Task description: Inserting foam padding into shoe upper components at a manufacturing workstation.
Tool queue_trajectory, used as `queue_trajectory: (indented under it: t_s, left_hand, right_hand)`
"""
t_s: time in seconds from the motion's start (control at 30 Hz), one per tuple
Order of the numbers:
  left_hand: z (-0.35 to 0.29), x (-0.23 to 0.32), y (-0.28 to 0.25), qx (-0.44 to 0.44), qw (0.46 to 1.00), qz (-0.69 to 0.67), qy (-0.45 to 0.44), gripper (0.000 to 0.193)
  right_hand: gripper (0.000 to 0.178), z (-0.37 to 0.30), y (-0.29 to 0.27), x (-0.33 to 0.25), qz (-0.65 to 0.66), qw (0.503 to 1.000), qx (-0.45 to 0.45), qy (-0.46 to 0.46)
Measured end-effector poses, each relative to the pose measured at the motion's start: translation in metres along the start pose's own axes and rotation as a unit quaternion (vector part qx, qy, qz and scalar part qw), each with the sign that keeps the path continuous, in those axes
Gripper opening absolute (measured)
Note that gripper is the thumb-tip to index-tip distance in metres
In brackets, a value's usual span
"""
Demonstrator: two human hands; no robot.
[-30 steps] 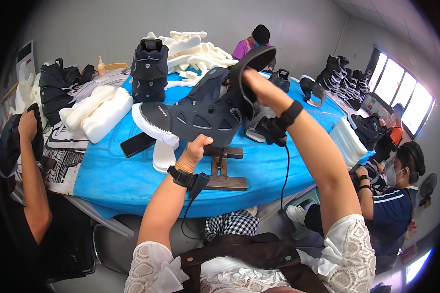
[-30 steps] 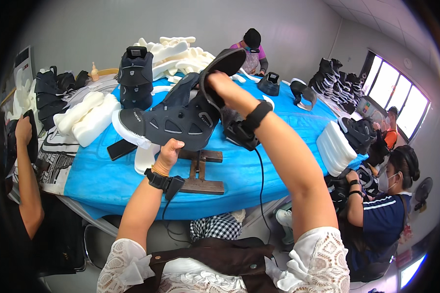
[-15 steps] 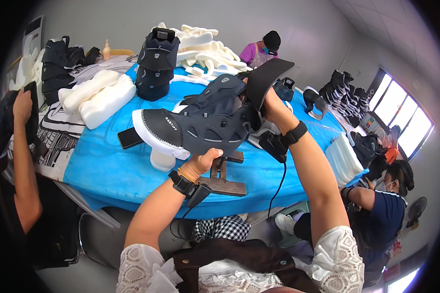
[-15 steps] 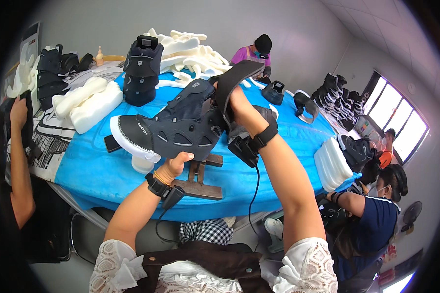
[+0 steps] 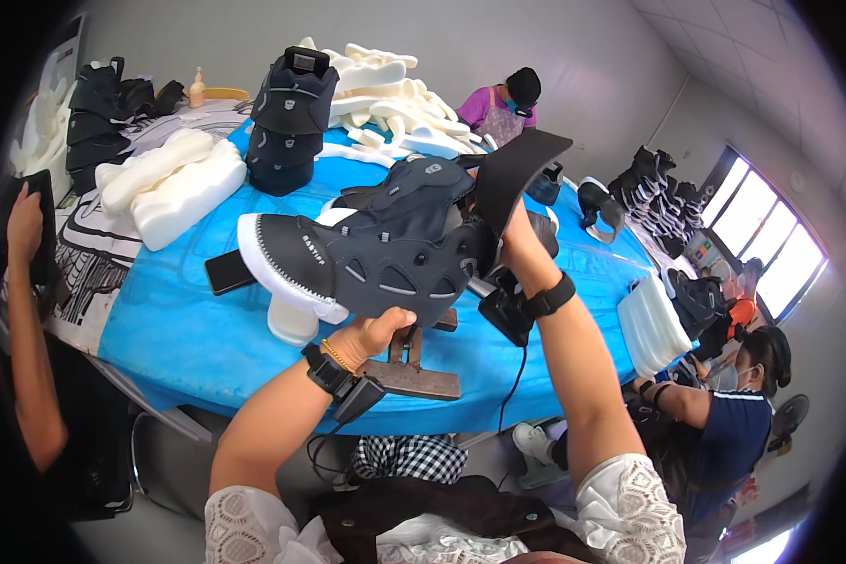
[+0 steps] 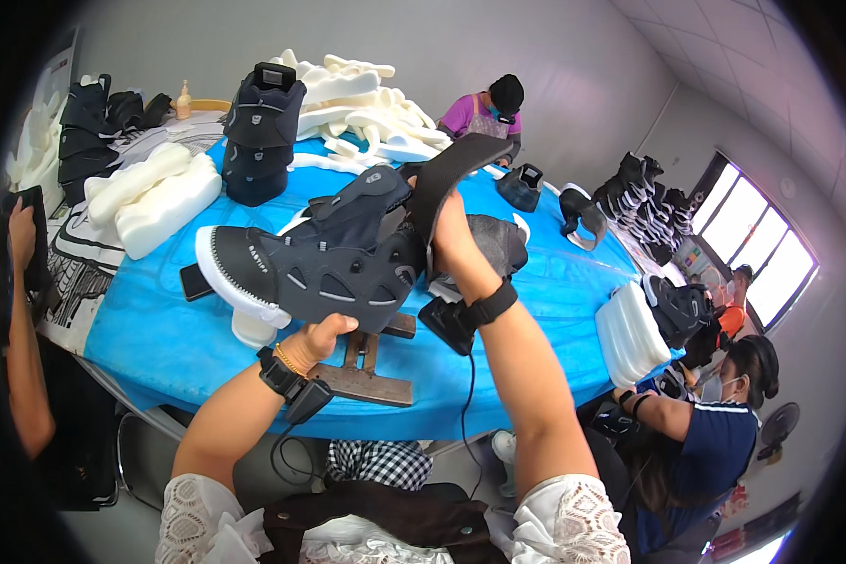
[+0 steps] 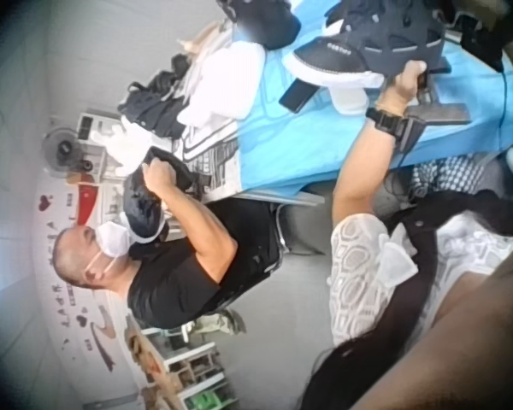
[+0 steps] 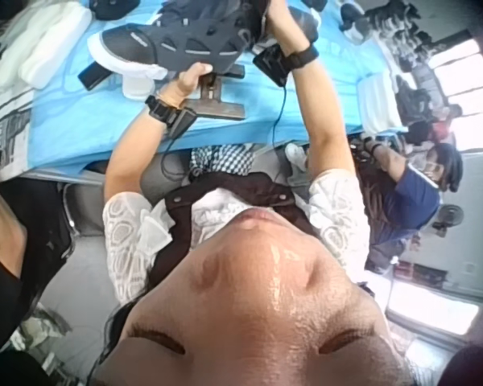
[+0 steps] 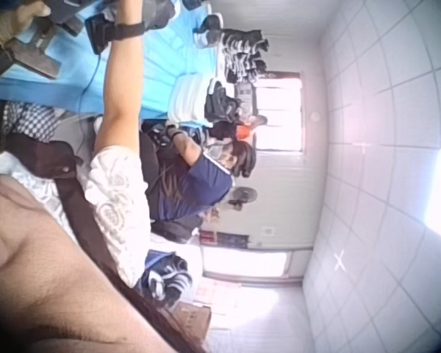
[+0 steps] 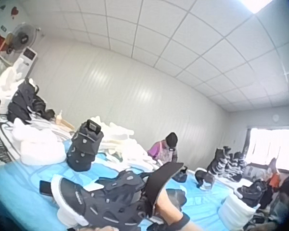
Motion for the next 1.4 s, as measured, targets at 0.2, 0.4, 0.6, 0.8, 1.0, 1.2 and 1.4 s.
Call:
queue_trajectory:
  t_s: [0.2,0.4,0.6,0.8,1.0,1.2,1.4]
  left_hand:
    - [-0.002,0.002,0.0,-0.003,0.996,-0.087,-0.038,0.044]
    - [-0.022,-0.007,-0.01,-0.027,0.998,0.061,0.02,0.033]
    - [-0.011,-0.014,-0.008,0.001,0.998,-0.066,-0.018,0.035]
    - [-0.003,0.002,-0.011,-0.008,0.999,0.031,0.001,0.041]
    - [-0.005,-0.009,-0.011,0.013,0.993,-0.107,-0.058,0.034]
    - [0.002,0.015,-0.004,0.0,0.998,0.025,-0.056,0.033]
    - [0.007,0.019,0.015,-0.038,0.994,-0.063,-0.085,0.034]
  right_hand:
    - [0.014,-0.003,0.005,0.018,0.112,0.991,-0.053,-0.056]
    - [0.02,-0.007,0.024,0.038,0.219,0.967,-0.125,-0.027]
    - [0.014,-0.012,0.019,0.04,0.216,0.974,-0.067,0.0]
    - [0.014,0.005,0.014,0.007,0.012,0.996,-0.086,-0.019]
    - [0.016,0.009,0.014,-0.001,0.0,1.0,-0.021,0.014]
    - [0.024,0.023,0.016,-0.014,-0.121,0.991,-0.049,-0.039]
    - [0.019,0.038,0.01,-0.001,-0.164,0.98,-0.106,-0.045]
Point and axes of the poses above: each hand's wrist, its own z-axis towards the middle knuckle, its own y-axis out of the palm, x = y × z, the point moved 8 cm from there along z, towards the middle knuckle, and after that the axes turned 6 degrees about -x, right-handed, at the moved point
